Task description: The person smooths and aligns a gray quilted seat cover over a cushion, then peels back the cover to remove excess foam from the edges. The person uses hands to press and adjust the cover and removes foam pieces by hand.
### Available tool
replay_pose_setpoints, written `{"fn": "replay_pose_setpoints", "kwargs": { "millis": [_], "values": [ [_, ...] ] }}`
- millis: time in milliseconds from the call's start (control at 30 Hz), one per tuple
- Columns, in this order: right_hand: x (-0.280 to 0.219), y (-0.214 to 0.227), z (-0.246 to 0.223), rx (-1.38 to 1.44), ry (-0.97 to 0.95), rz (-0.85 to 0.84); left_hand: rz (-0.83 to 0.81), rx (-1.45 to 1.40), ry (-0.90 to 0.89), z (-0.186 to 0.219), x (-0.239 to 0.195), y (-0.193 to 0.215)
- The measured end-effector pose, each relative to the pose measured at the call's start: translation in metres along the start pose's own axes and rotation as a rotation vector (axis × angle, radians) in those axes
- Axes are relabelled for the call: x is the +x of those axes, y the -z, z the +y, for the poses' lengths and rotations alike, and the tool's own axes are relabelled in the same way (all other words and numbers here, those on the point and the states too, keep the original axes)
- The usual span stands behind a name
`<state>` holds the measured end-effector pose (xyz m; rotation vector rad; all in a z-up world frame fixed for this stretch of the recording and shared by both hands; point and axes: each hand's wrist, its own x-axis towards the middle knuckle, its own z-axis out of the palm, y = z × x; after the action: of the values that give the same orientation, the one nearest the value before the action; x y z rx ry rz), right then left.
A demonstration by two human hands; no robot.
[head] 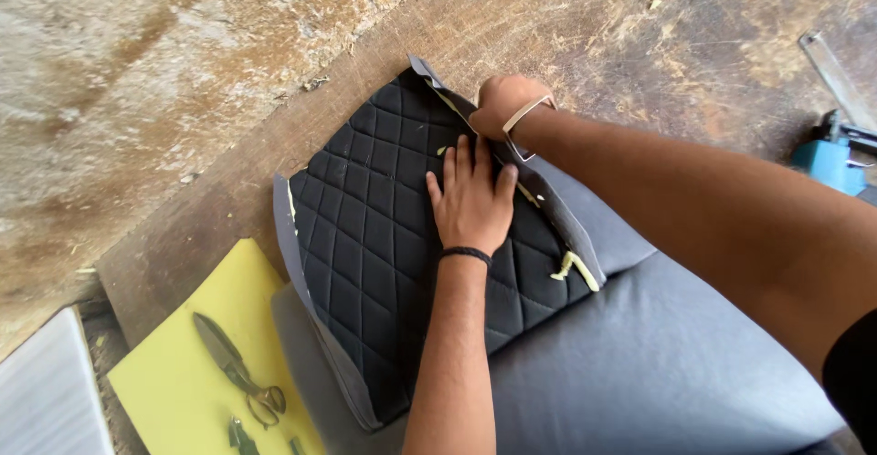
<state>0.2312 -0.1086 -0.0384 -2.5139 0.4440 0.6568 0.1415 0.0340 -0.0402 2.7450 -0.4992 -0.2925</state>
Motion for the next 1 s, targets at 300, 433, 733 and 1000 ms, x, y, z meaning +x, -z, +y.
{"fn": "replay_pose_setpoints", "kwargs": {
  "millis": [300, 433, 733, 1000],
  "values": [
    [0.048, 0.001, -0.005, 0.096, -0.11, -0.184, 0.047, -0.405, 0.082, -0.062, 0.091, -0.009],
    [0.088, -0.038, -0.014, 0.068, -0.026, -0.151, 0.046, -0.359, 0.306, -0.064, 0.088, -0.013],
    [0.152, -0.092, 0.024, 1.015, -0.151, -0.06, 0.211, -0.398, -0.062, -0.085, 0.133, 0.004],
    [0.147, -0.083, 0.02, 1.156, -0.113, -0.079, 0.09, -0.448, -0.24, -0.104, 0.173, 0.011]
  ]
}}
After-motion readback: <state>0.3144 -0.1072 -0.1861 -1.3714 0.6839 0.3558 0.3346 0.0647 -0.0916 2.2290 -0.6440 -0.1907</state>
